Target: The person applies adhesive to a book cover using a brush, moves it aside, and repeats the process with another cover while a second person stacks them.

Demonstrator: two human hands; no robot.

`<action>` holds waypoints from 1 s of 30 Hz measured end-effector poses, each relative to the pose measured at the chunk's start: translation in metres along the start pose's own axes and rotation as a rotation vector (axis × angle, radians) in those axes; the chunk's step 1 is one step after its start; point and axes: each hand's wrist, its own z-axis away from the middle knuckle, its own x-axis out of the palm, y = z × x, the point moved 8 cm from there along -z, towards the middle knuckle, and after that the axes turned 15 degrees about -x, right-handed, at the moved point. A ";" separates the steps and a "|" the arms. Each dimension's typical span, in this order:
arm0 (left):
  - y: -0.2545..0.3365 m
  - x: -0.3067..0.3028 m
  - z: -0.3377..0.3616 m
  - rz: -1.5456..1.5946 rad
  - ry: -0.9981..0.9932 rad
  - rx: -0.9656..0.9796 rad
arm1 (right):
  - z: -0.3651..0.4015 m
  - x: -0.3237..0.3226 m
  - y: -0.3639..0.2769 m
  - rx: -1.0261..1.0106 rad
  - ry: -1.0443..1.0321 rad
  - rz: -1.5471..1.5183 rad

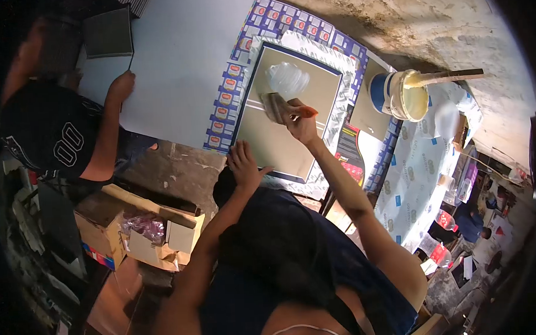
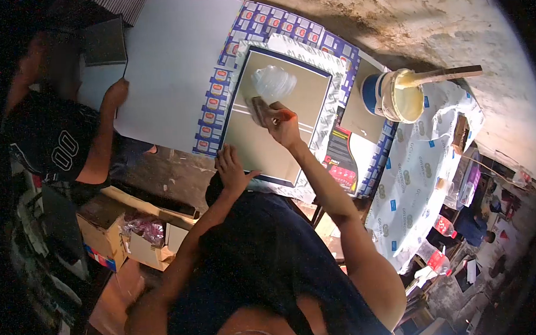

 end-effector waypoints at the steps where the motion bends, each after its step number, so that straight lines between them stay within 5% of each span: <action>1: 0.001 -0.002 -0.002 0.003 -0.007 -0.009 | 0.012 -0.005 0.010 0.057 0.068 0.009; 4: 0.002 -0.008 -0.005 -0.018 0.007 -0.049 | 0.054 -0.060 0.028 -0.010 0.184 0.484; 8: 0.004 -0.009 -0.001 -0.002 -0.001 -0.006 | 0.086 -0.106 0.019 0.074 0.273 0.482; 12: 0.006 -0.009 -0.002 0.008 -0.003 0.017 | 0.122 -0.058 0.010 0.056 0.337 0.355; 13: 0.007 -0.008 -0.001 0.026 -0.007 0.016 | 0.131 -0.029 0.007 -0.081 0.173 0.729; 14: 0.007 -0.009 -0.001 0.037 -0.008 0.018 | 0.129 -0.017 0.008 0.206 0.102 0.172; 16: 0.005 -0.012 -0.001 0.043 -0.008 0.025 | 0.157 -0.044 0.013 0.217 0.289 0.197; 20: 0.004 -0.009 0.007 0.055 -0.004 0.057 | 0.192 -0.112 0.030 0.254 0.296 0.427; 23: 0.006 -0.012 -0.001 0.075 0.077 0.050 | 0.199 -0.157 0.032 0.300 0.475 0.289; 24: 0.007 -0.014 0.002 0.076 0.097 0.051 | 0.202 -0.169 0.038 0.326 0.660 -0.064; 27: 0.004 -0.014 -0.003 0.129 0.061 0.064 | 0.184 -0.225 -0.004 0.390 1.205 -0.493; 29: 0.004 -0.010 -0.001 0.044 0.063 0.057 | 0.154 -0.294 -0.029 0.059 0.975 -0.349; 30: 0.004 -0.012 -0.002 -0.007 0.074 0.041 | 0.154 -0.328 -0.025 0.224 1.016 -0.295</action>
